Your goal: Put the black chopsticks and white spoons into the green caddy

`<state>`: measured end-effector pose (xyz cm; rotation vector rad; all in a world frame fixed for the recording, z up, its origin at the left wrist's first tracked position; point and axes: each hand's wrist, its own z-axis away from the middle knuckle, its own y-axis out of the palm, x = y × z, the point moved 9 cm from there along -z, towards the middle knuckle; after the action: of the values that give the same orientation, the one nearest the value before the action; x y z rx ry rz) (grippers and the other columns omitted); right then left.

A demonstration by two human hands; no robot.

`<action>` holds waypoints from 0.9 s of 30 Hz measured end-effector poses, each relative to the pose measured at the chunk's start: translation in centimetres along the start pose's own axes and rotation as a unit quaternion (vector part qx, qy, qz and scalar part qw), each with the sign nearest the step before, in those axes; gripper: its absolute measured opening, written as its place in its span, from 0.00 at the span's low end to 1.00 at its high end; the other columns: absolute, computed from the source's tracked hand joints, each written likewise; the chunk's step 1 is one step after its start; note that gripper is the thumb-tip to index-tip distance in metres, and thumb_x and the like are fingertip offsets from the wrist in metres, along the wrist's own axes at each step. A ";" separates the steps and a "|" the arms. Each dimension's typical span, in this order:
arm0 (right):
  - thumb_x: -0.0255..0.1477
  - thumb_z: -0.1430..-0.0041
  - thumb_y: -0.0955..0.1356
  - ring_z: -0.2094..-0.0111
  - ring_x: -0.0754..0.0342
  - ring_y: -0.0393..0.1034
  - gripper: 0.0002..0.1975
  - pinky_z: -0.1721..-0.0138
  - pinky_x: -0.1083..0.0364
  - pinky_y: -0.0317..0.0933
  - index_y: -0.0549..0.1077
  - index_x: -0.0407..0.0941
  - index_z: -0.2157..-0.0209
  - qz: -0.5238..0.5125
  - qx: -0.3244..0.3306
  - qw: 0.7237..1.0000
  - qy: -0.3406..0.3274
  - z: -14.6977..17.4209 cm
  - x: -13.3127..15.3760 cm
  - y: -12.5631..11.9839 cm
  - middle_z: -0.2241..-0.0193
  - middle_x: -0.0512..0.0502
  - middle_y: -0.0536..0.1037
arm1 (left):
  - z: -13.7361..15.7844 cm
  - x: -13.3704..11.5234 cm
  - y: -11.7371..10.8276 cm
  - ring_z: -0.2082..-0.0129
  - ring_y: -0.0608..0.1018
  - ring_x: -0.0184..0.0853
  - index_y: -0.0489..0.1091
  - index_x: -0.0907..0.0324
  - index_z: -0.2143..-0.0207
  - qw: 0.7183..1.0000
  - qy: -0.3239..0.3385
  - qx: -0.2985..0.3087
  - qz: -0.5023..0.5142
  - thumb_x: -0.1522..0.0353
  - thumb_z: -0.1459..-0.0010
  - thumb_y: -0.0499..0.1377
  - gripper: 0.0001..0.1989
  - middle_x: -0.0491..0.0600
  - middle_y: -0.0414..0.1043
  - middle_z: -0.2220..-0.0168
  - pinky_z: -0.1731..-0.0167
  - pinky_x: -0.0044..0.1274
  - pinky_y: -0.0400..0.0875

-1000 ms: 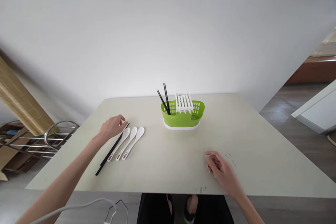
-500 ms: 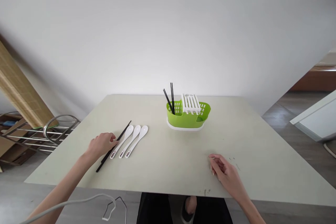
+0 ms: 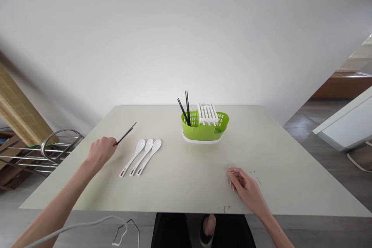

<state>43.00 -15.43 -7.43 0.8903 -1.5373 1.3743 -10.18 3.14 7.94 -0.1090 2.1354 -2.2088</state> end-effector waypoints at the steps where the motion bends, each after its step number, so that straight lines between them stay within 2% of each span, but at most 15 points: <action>1: 0.54 0.31 0.64 0.75 0.51 0.70 0.25 0.72 0.53 0.64 0.76 0.46 0.54 0.000 0.002 1.000 0.002 0.0 -0.1 0.0 0.76 0.48 0.75 | 0.2 -0.2 -1.4 0.55 0.80 0.63 0.81 0.58 0.64 1.000 -0.004 -0.028 0.009 0.59 0.44 0.54 0.18 0.65 0.82 0.59 0.57 0.44 0.72; 3: 0.53 0.30 0.64 0.74 0.51 0.70 0.25 0.71 0.53 0.64 0.75 0.46 0.53 -0.003 0.006 1.000 0.007 0.0 -0.2 0.1 0.75 0.48 0.75 | 1.1 -1.4 -4.6 0.55 0.82 0.57 0.81 0.55 0.60 0.994 0.004 -0.095 0.046 0.57 0.41 0.54 0.19 0.58 0.84 0.59 0.55 0.40 0.74; 5: 0.53 0.30 0.63 0.73 0.51 0.69 0.25 0.70 0.53 0.64 0.74 0.46 0.53 -0.015 0.012 1.000 0.011 0.0 0.0 0.4 0.74 0.48 0.74 | 2.8 -3.6 -7.3 0.55 0.84 0.52 0.81 0.52 0.59 0.975 0.033 -0.152 0.159 0.53 0.41 0.58 0.19 0.52 0.85 0.60 0.53 0.36 0.75; 6: 0.54 0.31 0.63 0.73 0.51 0.69 0.26 0.70 0.53 0.64 0.74 0.46 0.52 -0.026 0.016 0.999 0.012 0.1 0.3 0.8 0.74 0.48 0.74 | 3.8 -4.8 -8.1 0.54 0.84 0.50 0.81 0.52 0.59 0.959 0.040 -0.166 0.227 0.50 0.43 0.61 0.19 0.50 0.85 0.61 0.52 0.34 0.76; 7: 0.54 0.31 0.63 0.74 0.51 0.69 0.26 0.70 0.53 0.64 0.74 0.46 0.52 -0.041 0.024 0.999 0.013 0.2 0.7 1.3 0.75 0.48 0.74 | 4.7 -6.1 -8.1 0.55 0.85 0.49 0.81 0.52 0.60 0.942 0.039 -0.155 0.294 0.48 0.46 0.64 0.20 0.48 0.85 0.61 0.52 0.32 0.77; 11: 0.54 0.30 0.63 0.71 0.50 0.72 0.26 0.69 0.53 0.66 0.73 0.46 0.52 -0.111 0.088 0.990 0.008 1.1 4.4 5.2 0.70 0.45 0.77 | 7.9 -13.0 -4.3 0.57 0.86 0.48 0.82 0.54 0.61 0.866 0.049 -0.007 0.497 0.45 0.52 0.70 0.25 0.51 0.86 0.62 0.53 0.33 0.80; 13: 0.54 0.30 0.63 0.62 0.47 0.76 0.26 0.67 0.53 0.68 0.73 0.47 0.49 -0.135 0.113 0.984 -0.006 1.5 7.0 7.2 0.60 0.40 0.80 | 9.2 -16.3 -2.0 0.59 0.86 0.46 0.82 0.54 0.63 0.829 0.063 0.048 0.554 0.46 0.54 0.72 0.24 0.51 0.85 0.60 0.52 0.33 0.81; 15: 0.53 0.30 0.64 0.51 0.45 0.75 0.27 0.59 0.51 0.71 0.69 0.49 0.41 -0.170 0.144 0.975 -0.020 1.8 9.5 9.1 0.48 0.37 0.78 | 10.4 -18.9 0.2 0.59 0.86 0.45 0.82 0.53 0.65 0.797 0.068 0.093 0.593 0.47 0.54 0.72 0.22 0.51 0.85 0.59 0.50 0.34 0.81; 16: 0.52 0.30 0.64 0.50 0.46 0.75 0.28 0.56 0.50 0.71 0.67 0.50 0.38 -0.196 0.159 0.967 -0.021 2.0 10.5 9.9 0.46 0.37 0.77 | 10.8 -19.9 1.1 0.59 0.86 0.45 0.82 0.53 0.65 0.781 0.068 0.113 0.611 0.48 0.54 0.73 0.22 0.51 0.85 0.59 0.49 0.34 0.81; 18: 0.53 0.29 0.63 0.53 0.48 0.76 0.29 0.57 0.50 0.71 0.66 0.49 0.36 -0.251 0.196 0.948 -0.014 2.1 12.0 11.3 0.49 0.39 0.78 | 11.6 -21.5 2.5 0.56 0.86 0.45 0.82 0.54 0.64 0.747 0.064 0.147 0.646 0.49 0.52 0.73 0.21 0.51 0.85 0.59 0.47 0.35 0.80; 21: 0.54 0.29 0.61 0.70 0.54 0.73 0.30 0.68 0.54 0.67 0.72 0.45 0.41 -0.302 0.224 0.926 0.018 2.2 12.4 12.7 0.68 0.47 0.77 | 12.3 -22.6 3.5 0.53 0.85 0.44 0.83 0.55 0.62 0.704 0.060 0.167 0.688 0.51 0.50 0.73 0.20 0.52 0.85 0.56 0.43 0.36 0.78; 23: 0.55 0.30 0.63 0.76 0.58 0.65 0.31 0.73 0.56 0.62 0.75 0.44 0.45 -0.305 0.211 0.928 0.039 2.0 11.8 12.9 0.75 0.52 0.71 | 12.4 -22.8 3.7 0.52 0.84 0.43 0.83 0.56 0.62 0.692 0.057 0.169 0.700 0.52 0.49 0.73 0.19 0.52 0.85 0.55 0.42 0.35 0.78; 27: 0.57 0.33 0.65 0.79 0.60 0.58 0.32 0.76 0.57 0.57 0.78 0.43 0.47 -0.309 0.181 0.932 0.054 1.8 10.7 12.6 0.77 0.54 0.66 | 12.3 -22.7 4.1 0.51 0.84 0.43 0.83 0.56 0.62 0.685 0.053 0.178 0.705 0.53 0.49 0.73 0.19 0.52 0.85 0.55 0.41 0.35 0.77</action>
<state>27.23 -15.12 -2.16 1.3595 -0.8106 1.2141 13.59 -7.06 4.14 1.2315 0.9048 -1.4360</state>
